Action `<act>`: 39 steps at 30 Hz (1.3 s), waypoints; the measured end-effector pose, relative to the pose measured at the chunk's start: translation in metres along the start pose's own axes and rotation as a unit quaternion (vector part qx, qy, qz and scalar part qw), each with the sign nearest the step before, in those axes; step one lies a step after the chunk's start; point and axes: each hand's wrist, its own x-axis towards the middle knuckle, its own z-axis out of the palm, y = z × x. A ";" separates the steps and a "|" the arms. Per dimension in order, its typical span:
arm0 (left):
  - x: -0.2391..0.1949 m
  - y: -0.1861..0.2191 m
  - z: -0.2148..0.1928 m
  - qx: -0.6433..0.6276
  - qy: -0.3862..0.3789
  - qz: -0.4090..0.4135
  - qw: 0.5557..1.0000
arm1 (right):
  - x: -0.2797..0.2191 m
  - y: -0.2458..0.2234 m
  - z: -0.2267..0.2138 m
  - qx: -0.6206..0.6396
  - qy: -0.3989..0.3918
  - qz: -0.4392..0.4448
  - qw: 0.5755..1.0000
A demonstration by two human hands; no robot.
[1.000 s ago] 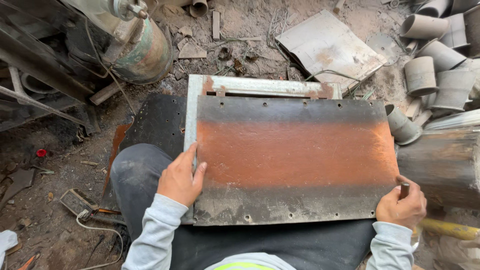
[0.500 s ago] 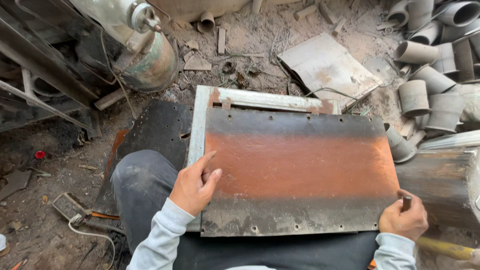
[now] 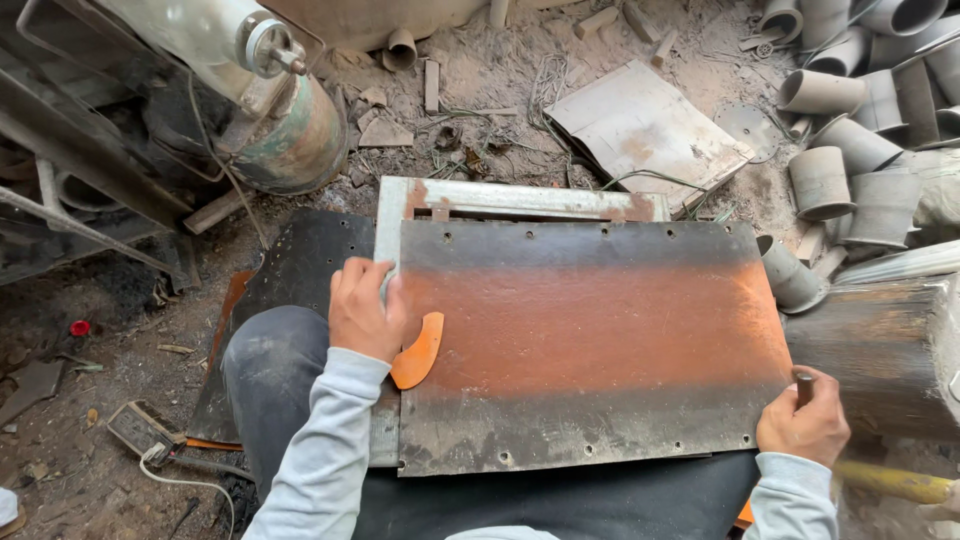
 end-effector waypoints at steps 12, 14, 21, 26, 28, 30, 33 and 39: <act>-0.025 0.038 0.000 0.025 -0.020 0.087 0.996 | 0.030 0.056 0.002 -0.093 -0.002 -0.063 0.994; -0.027 0.046 -0.012 -0.017 -0.053 0.096 0.994 | 0.030 0.044 -0.002 -0.132 0.044 -0.111 0.984; -0.050 0.064 -0.025 -0.066 -0.265 0.147 0.951 | 0.027 -0.087 -0.040 0.090 0.136 -0.156 0.974; -0.018 0.044 0.013 -0.099 -0.170 0.086 0.977 | 0.026 -0.193 -0.032 0.462 0.015 -0.085 0.883; 0.005 0.039 0.020 -0.125 -0.201 0.057 0.970 | 0.020 -0.233 -0.022 0.426 -0.068 -0.218 0.875; 0.038 0.026 0.016 -0.137 -0.177 0.023 0.974 | 0.011 -0.264 -0.005 0.400 -0.118 -0.240 0.876; 0.063 0.015 0.010 -0.140 -0.097 0.042 0.984 | 0.006 -0.299 0.034 0.326 -0.205 -0.261 0.885; 0.045 0.006 0.025 -0.116 -0.027 0.105 0.987 | 0.003 -0.332 0.054 0.346 -0.249 -0.480 0.767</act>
